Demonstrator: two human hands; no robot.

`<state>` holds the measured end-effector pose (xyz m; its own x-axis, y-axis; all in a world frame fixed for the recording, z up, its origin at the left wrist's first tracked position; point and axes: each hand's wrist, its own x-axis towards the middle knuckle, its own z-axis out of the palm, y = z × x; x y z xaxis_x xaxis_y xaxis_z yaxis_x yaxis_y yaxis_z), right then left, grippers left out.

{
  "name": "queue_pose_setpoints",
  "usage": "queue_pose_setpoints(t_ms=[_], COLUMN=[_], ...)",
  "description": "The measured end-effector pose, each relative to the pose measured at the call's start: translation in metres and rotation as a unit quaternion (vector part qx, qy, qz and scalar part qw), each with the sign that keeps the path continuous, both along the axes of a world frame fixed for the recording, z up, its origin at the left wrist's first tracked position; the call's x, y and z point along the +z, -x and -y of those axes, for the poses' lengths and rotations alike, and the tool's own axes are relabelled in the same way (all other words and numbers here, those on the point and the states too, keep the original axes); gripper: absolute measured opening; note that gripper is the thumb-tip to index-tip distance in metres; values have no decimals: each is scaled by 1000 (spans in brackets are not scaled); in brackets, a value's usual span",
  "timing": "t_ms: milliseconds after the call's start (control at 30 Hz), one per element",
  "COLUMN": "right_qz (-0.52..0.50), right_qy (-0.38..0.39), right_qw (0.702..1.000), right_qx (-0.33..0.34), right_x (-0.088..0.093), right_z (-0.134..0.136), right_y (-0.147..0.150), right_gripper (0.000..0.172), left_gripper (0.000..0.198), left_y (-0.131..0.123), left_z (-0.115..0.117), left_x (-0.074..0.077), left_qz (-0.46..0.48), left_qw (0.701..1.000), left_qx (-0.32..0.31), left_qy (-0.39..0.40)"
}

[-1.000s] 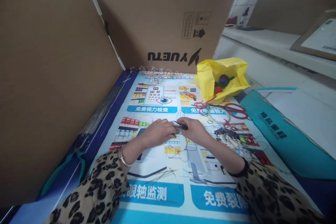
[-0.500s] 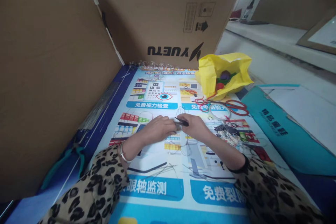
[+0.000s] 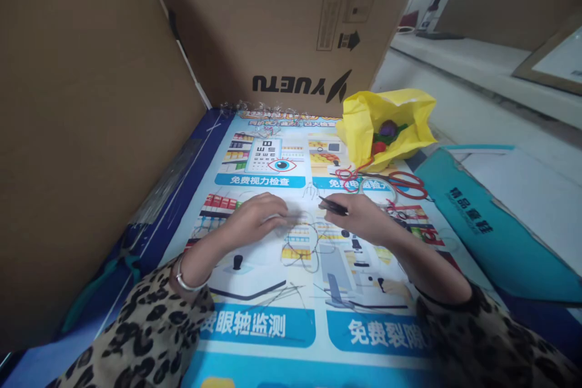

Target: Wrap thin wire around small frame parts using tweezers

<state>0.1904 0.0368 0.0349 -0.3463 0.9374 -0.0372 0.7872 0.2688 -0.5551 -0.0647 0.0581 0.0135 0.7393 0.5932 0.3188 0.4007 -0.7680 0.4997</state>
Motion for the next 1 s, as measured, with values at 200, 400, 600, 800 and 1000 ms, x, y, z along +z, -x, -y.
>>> queue_pose_setpoints(t_ms=[200,400,600,800,1000], right_qz=[136,161,168,177,197], right_qy=[17,25,13,18,11], right_qw=[991,986,985,983,980], right_qx=[-2,-41,-45,-45,-42], right_x=[-11,-21,-23,-23,-29], right_z=[5,4,3,3,1], right_y=[10,15,17,16,16], right_gripper=[15,17,18,17,16], left_gripper=[28,20,21,22,22], left_y=[-23,-50,-54,-50,-49], left_z=[13,4,6,7,7], left_x=[-5,-25,-25,-26,-25], left_qz=[-55,-102,-124,-136,-169], left_qw=[998,989,985,980,967], left_qx=[24,106,117,143,180], left_qy=[-24,-25,-20,-26,-59])
